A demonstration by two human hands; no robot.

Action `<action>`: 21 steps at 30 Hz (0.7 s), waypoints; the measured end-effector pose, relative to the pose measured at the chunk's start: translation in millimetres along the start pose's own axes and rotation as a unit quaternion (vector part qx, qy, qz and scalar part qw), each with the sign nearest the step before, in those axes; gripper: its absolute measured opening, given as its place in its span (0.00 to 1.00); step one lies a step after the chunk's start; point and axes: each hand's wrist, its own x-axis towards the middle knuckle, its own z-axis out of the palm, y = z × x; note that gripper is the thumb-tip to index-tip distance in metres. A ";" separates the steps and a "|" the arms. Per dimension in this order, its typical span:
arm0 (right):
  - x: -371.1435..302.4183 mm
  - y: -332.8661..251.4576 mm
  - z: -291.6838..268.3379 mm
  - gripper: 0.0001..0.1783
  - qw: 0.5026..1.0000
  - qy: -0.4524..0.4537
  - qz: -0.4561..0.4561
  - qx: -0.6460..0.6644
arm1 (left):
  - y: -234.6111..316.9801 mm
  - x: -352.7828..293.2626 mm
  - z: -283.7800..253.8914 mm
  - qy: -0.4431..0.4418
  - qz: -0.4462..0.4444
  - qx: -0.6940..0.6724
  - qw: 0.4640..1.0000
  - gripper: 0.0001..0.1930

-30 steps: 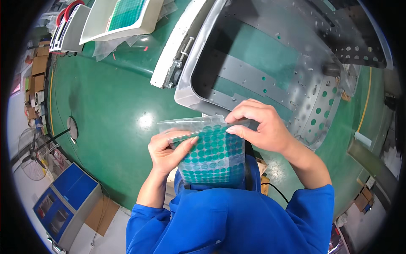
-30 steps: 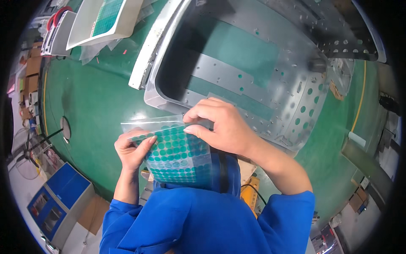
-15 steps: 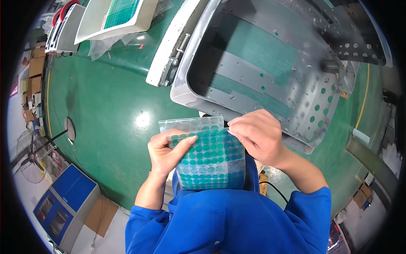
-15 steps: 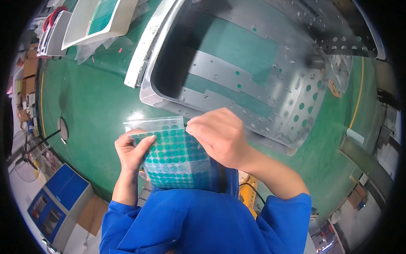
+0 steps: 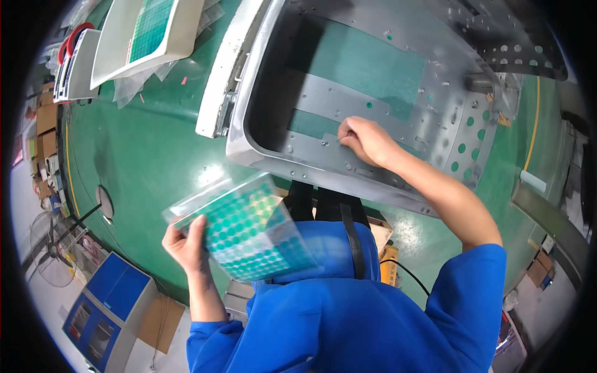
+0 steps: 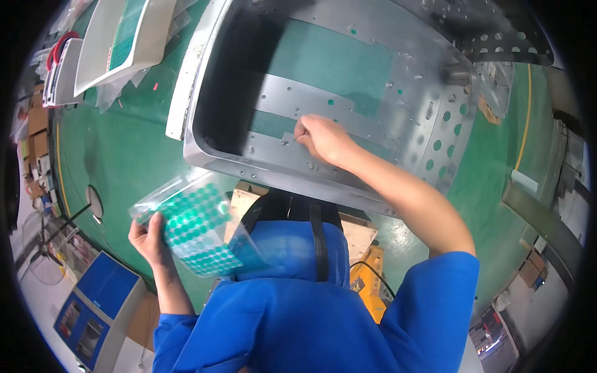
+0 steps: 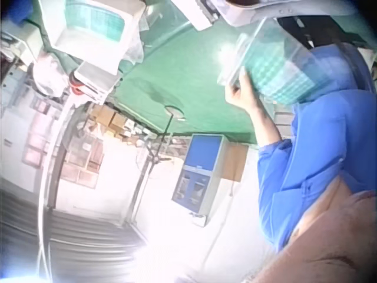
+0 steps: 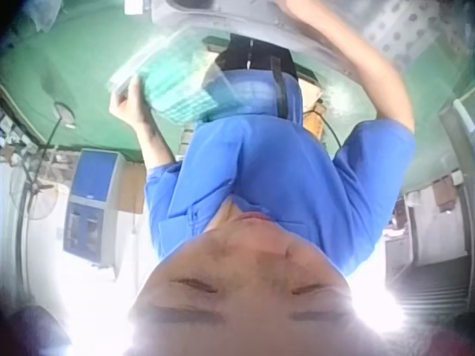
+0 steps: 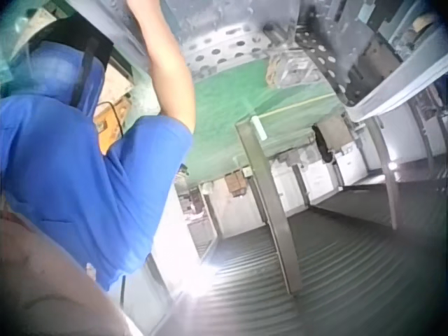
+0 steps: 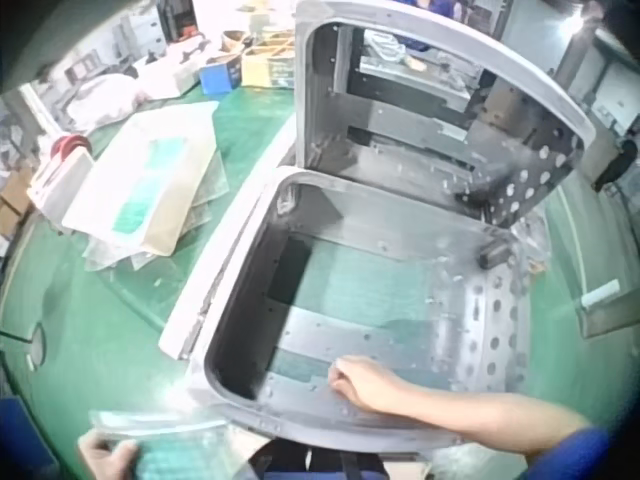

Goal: Apply small green circular stickers to designated holes and spots on a large metal enclosure.

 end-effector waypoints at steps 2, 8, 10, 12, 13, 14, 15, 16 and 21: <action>7.5 6.6 14.9 0.02 0.999 -0.021 -0.013 -0.044 | -4.5 0.0 -11.9 0.037 -0.023 -0.007 0.999 0.04; 11.2 7.0 27.6 0.01 0.993 0.001 -0.027 -0.116 | -23.1 -1.1 -28.3 0.103 -0.051 -0.005 0.993 0.04; 10.6 8.6 29.9 0.02 0.992 0.016 -0.037 -0.120 | -28.2 -1.4 -29.8 0.103 -0.053 -0.003 0.993 0.04; 10.7 8.8 30.8 0.02 0.991 0.022 -0.039 -0.126 | -30.0 -1.4 -26.8 0.102 -0.055 -0.004 0.993 0.04; 10.8 8.9 31.1 0.02 0.990 0.025 -0.040 -0.130 | -30.1 -1.4 -25.0 0.098 -0.054 -0.003 0.994 0.04; 10.7 8.8 31.3 0.01 0.990 0.027 -0.041 -0.133 | -29.7 -1.2 -23.1 0.094 -0.054 -0.002 0.994 0.04; 10.6 8.9 31.5 0.01 0.989 0.030 -0.042 -0.137 | -29.4 -1.3 -21.5 0.091 -0.054 -0.001 0.994 0.04; 10.7 8.7 32.0 0.01 0.988 0.032 -0.043 -0.142 | -29.1 -1.3 -20.8 0.088 -0.056 -0.002 0.995 0.04; 10.1 4.2 31.2 0.03 0.986 0.017 -0.033 -0.163 | -27.1 -2.4 -16.4 0.078 -0.060 -0.019 0.995 0.04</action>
